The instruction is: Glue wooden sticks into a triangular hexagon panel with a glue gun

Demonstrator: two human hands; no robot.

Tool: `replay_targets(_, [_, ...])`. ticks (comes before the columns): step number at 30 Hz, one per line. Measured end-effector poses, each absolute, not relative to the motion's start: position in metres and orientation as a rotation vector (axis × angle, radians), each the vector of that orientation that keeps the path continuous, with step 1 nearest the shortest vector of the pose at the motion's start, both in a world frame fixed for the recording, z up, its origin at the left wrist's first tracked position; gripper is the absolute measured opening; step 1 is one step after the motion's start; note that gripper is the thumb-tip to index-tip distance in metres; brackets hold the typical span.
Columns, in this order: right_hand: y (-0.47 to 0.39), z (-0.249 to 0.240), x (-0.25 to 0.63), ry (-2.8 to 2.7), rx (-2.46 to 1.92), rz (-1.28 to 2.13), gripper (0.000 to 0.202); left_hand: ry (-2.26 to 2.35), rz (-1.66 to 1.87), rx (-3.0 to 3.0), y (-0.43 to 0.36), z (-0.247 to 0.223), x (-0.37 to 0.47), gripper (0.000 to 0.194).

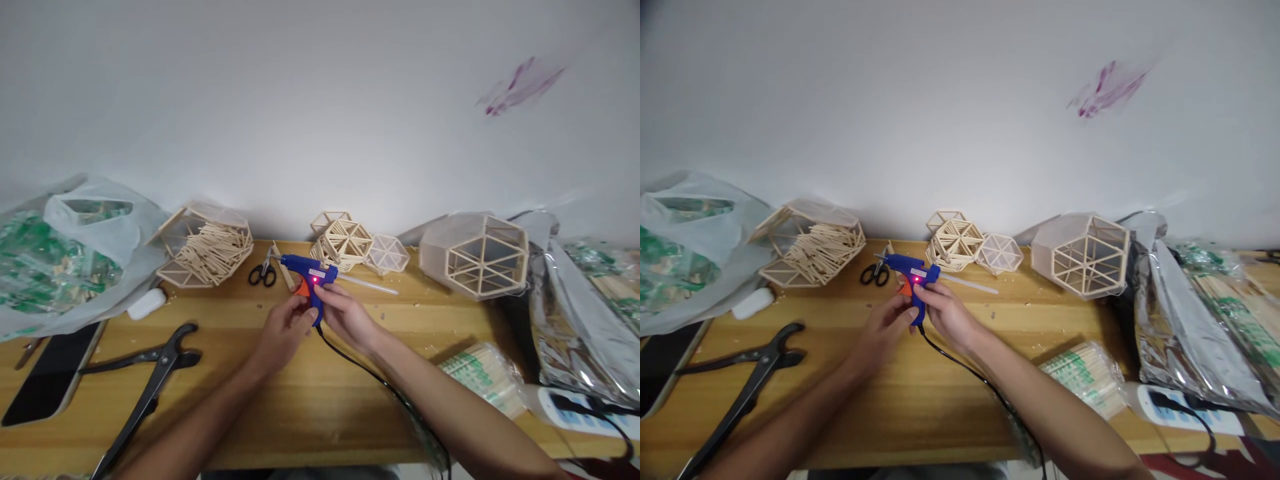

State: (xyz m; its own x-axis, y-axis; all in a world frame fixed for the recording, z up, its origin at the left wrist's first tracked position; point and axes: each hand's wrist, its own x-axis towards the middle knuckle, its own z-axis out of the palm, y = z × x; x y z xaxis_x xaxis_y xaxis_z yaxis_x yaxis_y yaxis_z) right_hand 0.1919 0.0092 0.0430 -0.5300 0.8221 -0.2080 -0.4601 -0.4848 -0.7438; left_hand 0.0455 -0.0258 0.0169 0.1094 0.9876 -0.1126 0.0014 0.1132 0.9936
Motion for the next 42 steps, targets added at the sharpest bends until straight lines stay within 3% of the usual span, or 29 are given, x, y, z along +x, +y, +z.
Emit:
replay_targets(13, [0.013,0.039,0.197,-0.969,-0.787,1.886,0.036,0.972,1.092,1.181,-0.023,0.016,0.035,0.035])
replay_targets(19, [0.012,0.039,0.199,-1.2,-0.926,1.682,0.032,1.071,1.177,1.224,-0.026,0.004,0.041,0.072])
replay_targets(21, [0.012,0.038,0.199,-1.315,-0.942,1.542,0.029,1.092,1.173,1.272,-0.025,0.003,0.04,0.075])
replay_targets(25, [0.015,0.039,0.201,-1.507,-0.917,1.311,0.03,1.159,1.154,1.31,-0.025,0.004,0.037,0.067])
replay_targets(29, [0.017,0.038,0.205,-1.522,-0.87,1.33,0.037,1.244,1.198,1.249,-0.023,0.008,0.032,0.055])
replay_targets(36, [0.02,0.03,0.209,-1.664,-1.045,1.16,0.01,1.223,1.465,0.882,-0.005,0.037,0.003,0.024])
replay_targets(42, [0.024,0.025,0.212,-1.896,-1.124,1.001,0.014,1.333,1.47,0.91,-0.02,0.066,-0.047,0.032])
